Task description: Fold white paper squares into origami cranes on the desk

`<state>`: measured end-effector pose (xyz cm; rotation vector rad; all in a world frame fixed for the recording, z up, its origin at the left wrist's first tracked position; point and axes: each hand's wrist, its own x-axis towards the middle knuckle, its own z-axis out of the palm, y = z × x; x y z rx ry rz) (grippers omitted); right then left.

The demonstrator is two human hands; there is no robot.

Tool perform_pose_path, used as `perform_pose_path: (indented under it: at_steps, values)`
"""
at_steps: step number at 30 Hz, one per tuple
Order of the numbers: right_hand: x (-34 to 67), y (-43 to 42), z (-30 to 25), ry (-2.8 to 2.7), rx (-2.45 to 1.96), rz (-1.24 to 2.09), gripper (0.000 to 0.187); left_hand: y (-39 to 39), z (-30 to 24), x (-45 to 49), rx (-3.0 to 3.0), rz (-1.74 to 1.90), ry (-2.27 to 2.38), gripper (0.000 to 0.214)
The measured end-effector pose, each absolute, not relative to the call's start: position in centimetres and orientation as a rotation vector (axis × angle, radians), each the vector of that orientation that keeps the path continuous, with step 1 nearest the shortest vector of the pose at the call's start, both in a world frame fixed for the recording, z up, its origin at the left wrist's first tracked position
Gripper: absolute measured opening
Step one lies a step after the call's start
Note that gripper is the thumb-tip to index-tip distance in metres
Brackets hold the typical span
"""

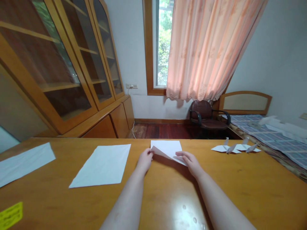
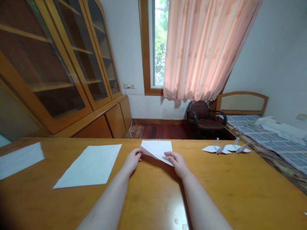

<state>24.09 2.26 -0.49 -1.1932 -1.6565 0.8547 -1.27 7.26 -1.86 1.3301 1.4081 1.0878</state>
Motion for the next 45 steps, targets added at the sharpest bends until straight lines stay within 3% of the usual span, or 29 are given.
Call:
perform_pose_path:
  at_steps: [9,13,18,26,35,39,45]
  values:
    - [25.3,2.7,-0.9,-1.55,-1.186,0.938,0.052,7.2,-1.6,-1.4,1.153,1.145,1.414,0.011]
    - [25.3,3.4,-1.6,-1.595,-1.534,0.771,0.044,7.1,-1.4,-1.2,1.141,1.147,1.403,0.01]
    - [25.5,3.8,-1.4,-1.81,-1.566,0.588,0.026,7.0,-1.3,-0.8,1.135,1.137,1.392,0.011]
    - [25.7,3.8,-0.8,-1.806,-1.557,0.643,0.029,7.2,-1.7,-1.1,1.179,1.113,1.425,0.01]
    - [26.1,4.2,-1.9,-1.749,-1.566,0.699,0.024,7.0,-0.4,-3.2,1.677,1.09,1.499,0.004]
    - [26.1,4.3,-2.4,-1.675,-1.553,0.764,0.018,6.8,-0.4,-5.0,1.787,1.01,1.426,0.006]
    - [25.8,3.8,-1.5,-1.626,-1.62,0.755,0.019,6.6,0.2,-5.1,1.892,0.942,1.358,0.031]
